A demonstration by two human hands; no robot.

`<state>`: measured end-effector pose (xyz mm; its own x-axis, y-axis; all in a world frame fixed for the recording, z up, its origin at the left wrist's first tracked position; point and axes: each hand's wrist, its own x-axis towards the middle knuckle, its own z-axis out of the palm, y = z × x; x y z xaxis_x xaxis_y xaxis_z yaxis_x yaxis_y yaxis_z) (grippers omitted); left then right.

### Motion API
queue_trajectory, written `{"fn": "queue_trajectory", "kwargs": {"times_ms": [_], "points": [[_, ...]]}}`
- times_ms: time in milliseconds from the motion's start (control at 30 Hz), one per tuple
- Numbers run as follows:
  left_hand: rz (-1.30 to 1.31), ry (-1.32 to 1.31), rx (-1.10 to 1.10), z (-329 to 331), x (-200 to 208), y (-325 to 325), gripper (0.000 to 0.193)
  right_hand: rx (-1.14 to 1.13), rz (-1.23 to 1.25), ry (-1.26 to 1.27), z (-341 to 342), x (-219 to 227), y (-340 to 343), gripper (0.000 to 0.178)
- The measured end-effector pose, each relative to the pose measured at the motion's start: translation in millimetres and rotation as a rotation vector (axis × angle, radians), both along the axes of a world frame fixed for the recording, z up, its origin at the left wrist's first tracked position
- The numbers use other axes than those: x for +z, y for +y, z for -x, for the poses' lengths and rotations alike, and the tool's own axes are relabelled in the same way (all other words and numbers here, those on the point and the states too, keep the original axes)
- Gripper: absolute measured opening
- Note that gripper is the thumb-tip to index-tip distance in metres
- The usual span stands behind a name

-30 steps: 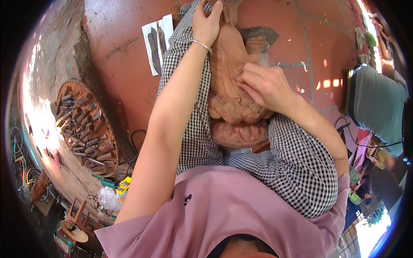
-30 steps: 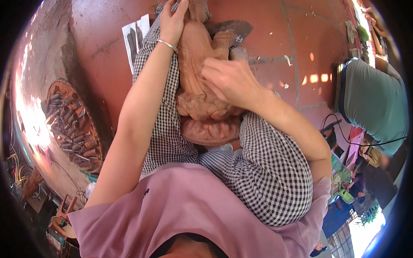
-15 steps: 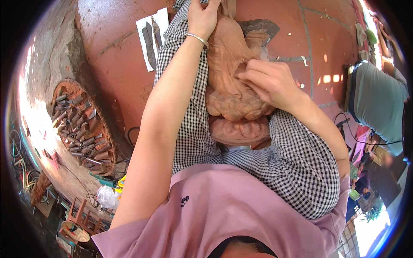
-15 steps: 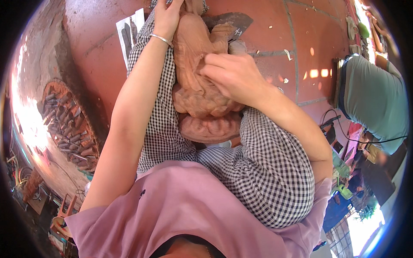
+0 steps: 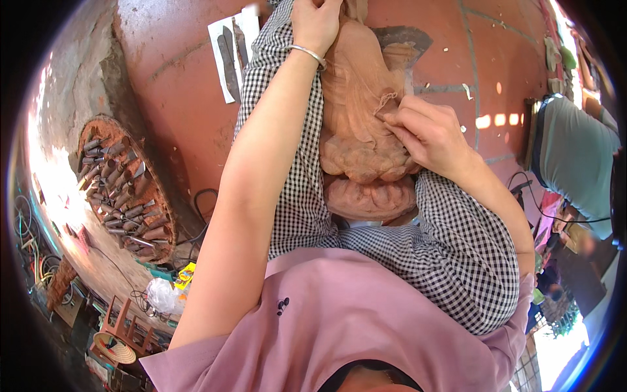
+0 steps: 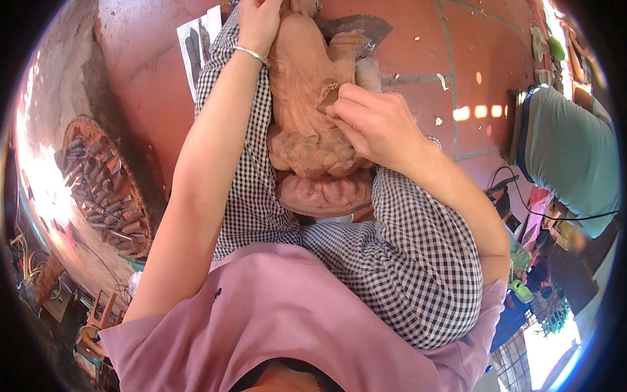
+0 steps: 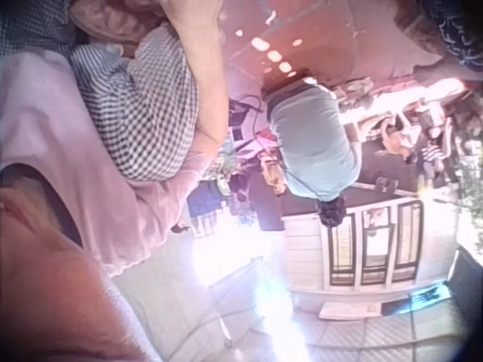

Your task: The person sits on the floor and carves a wooden object using a small chisel and their hands. They repeatedly shape and smooth the surface, occasionally rotating the piece to access different areas.

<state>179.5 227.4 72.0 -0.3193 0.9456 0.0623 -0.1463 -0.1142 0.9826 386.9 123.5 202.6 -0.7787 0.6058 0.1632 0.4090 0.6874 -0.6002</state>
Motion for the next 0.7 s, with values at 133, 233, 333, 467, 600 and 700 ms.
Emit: {"fn": "queue_trajectory", "kwargs": {"times_ms": [133,233,333,467,600,700], "points": [[-0.044,-0.047,-0.003,-3,-4,3,0.055,0.015,-0.039,-0.014,21,2,7,0.014],[-0.050,-0.016,0.014,-3,-5,2,0.054,0.018,-0.024,-0.021,22,1,7,0.015],[-0.026,-0.032,0.010,4,-5,1,0.054,-0.012,0.032,-0.044,8,6,1,0.012],[-0.056,-0.042,0.019,-1,-5,2,0.055,-0.028,0.019,-0.011,9,3,0,0.011],[-0.037,-0.068,-0.024,-1,-8,6,0.055,0.002,-0.050,-0.030,29,1,8,0.010],[-0.037,-0.052,-0.004,1,-6,5,0.055,-0.026,-0.024,-0.046,15,4,5,0.010]]}}
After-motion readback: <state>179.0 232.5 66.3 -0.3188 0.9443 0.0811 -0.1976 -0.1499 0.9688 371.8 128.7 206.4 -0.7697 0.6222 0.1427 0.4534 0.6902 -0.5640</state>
